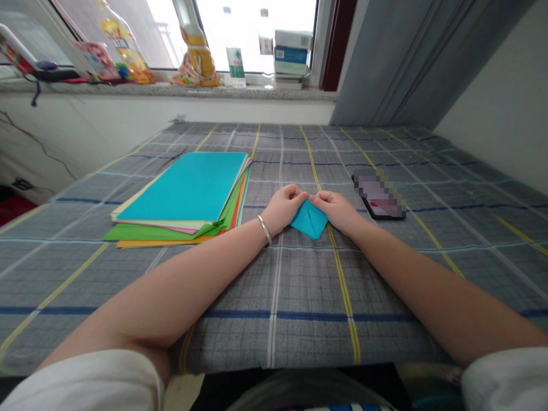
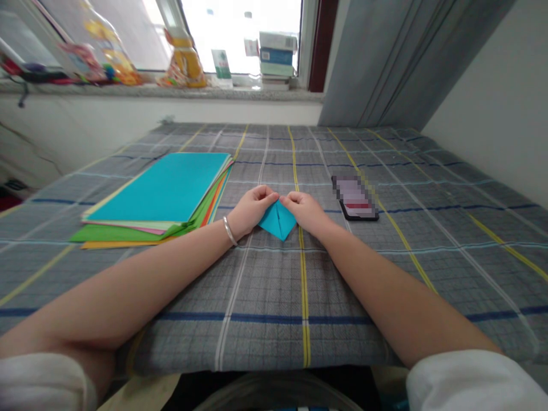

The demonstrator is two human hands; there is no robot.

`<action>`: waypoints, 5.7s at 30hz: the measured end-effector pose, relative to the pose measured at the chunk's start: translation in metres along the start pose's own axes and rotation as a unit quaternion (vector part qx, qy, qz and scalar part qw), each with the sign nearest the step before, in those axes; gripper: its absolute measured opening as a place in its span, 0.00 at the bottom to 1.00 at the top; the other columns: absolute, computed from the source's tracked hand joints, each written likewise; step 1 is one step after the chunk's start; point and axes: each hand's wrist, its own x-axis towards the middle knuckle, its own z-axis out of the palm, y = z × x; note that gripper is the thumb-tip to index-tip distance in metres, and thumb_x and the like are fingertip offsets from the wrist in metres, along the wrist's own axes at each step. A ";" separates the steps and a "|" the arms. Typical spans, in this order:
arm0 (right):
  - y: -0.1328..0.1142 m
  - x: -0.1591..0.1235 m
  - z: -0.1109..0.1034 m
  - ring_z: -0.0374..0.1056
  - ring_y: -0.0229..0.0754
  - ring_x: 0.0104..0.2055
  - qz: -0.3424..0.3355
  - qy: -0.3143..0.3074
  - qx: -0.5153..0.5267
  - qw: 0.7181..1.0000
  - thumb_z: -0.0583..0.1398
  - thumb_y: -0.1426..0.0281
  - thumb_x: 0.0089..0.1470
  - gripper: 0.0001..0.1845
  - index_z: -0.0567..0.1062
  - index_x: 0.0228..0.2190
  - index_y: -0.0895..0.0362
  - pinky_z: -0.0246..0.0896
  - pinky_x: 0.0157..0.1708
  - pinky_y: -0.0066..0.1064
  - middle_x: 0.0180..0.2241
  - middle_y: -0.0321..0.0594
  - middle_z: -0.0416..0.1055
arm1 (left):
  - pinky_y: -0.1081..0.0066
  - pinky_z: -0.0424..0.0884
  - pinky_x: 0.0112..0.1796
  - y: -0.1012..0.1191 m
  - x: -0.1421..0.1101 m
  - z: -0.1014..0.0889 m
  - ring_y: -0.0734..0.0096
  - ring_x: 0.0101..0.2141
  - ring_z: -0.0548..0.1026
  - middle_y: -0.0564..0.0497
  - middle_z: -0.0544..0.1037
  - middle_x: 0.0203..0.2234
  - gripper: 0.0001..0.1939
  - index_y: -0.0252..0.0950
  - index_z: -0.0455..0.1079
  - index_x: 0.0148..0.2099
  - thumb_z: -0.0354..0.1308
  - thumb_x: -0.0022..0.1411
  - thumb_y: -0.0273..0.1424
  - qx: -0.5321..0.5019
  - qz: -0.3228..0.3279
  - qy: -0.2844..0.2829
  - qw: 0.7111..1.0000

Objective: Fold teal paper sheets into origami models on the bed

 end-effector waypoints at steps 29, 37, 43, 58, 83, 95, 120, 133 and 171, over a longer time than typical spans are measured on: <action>0.000 -0.006 -0.009 0.58 0.37 0.21 -0.018 0.089 -0.002 0.996 0.53 0.40 0.53 0.29 0.64 0.22 0.53 0.54 0.23 0.31 0.18 0.33 0.61 | 0.76 0.64 0.22 0.001 -0.002 -0.005 0.76 0.22 0.69 0.54 0.72 0.23 0.10 0.35 0.68 0.36 0.57 0.64 0.37 -0.009 -0.017 -0.069 0.997; -0.004 -0.006 -0.004 0.66 0.38 0.22 0.020 -0.044 0.051 0.998 0.64 0.58 0.49 0.14 0.71 0.28 0.55 0.63 0.27 0.33 0.21 0.35 0.71 | 0.76 0.65 0.22 -0.007 0.002 -0.008 0.77 0.21 0.69 0.54 0.72 0.21 0.12 0.34 0.68 0.33 0.59 0.60 0.38 -0.054 0.013 -0.052 0.997; -0.002 -0.006 -0.003 0.65 0.37 0.21 0.021 0.003 0.050 0.999 0.62 0.60 0.51 0.12 0.70 0.33 0.54 0.60 0.23 0.32 0.24 0.35 0.72 | 0.74 0.71 0.28 -0.006 0.003 -0.009 0.75 0.24 0.74 0.52 0.77 0.25 0.10 0.32 0.70 0.35 0.60 0.59 0.35 -0.081 -0.020 -0.096 0.992; 0.000 -0.004 -0.009 0.54 0.33 0.20 0.015 0.050 0.067 0.996 0.65 0.56 0.41 0.16 0.72 0.25 0.56 0.50 0.22 0.30 0.18 0.30 0.63 | 0.77 0.65 0.23 0.004 -0.002 -0.014 0.79 0.18 0.69 0.53 0.73 0.16 0.16 0.34 0.66 0.27 0.55 0.66 0.34 0.048 -0.005 -0.152 0.987; 0.004 -0.005 -0.014 0.61 0.36 0.23 0.007 0.012 0.025 1.000 0.65 0.60 0.42 0.13 0.73 0.23 0.56 0.56 0.26 0.31 0.21 0.34 0.69 | 0.74 0.60 0.27 -0.003 0.006 -0.020 0.74 0.25 0.65 0.55 0.69 0.22 0.11 0.35 0.69 0.31 0.56 0.60 0.37 0.114 0.095 -0.028 0.989; 0.009 -0.004 -0.017 0.64 0.36 0.25 0.018 -0.008 0.040 0.999 0.67 0.59 0.44 0.14 0.75 0.25 0.57 0.57 0.27 0.31 0.23 0.37 0.72 | 0.72 0.69 0.31 -0.002 0.003 -0.016 0.72 0.27 0.74 0.52 0.77 0.27 0.09 0.33 0.71 0.34 0.59 0.58 0.35 0.028 0.059 -0.045 0.997; 0.013 -0.001 -0.014 0.71 0.45 0.40 -0.111 0.115 -0.068 0.985 0.66 0.64 0.44 0.22 0.76 0.44 0.52 0.69 0.34 0.37 0.42 0.42 0.75 | 0.69 0.69 0.35 -0.009 0.001 -0.022 0.66 0.33 0.76 0.50 0.79 0.31 0.15 0.35 0.74 0.39 0.47 0.69 0.35 0.265 0.218 0.015 0.939; -0.004 -0.014 -0.014 0.71 0.46 0.44 -0.327 0.199 -0.209 0.900 0.61 0.70 0.55 0.05 0.73 0.36 0.49 0.69 0.45 0.43 0.39 0.39 0.75 | 0.66 0.70 0.52 -0.003 -0.004 -0.019 0.69 0.49 0.74 0.46 0.77 0.47 0.12 0.36 0.71 0.52 0.55 0.68 0.27 0.220 0.393 0.017 0.893; -0.008 -0.013 -0.012 0.74 0.46 0.43 -0.276 0.179 -0.122 0.936 0.65 0.69 0.52 0.05 0.81 0.31 0.46 0.66 0.51 0.46 0.36 0.34 0.80 | 0.63 0.69 0.49 0.001 -0.005 -0.018 0.69 0.43 0.75 0.49 0.79 0.39 0.03 0.38 0.68 0.37 0.55 0.66 0.28 0.189 0.379 0.037 0.905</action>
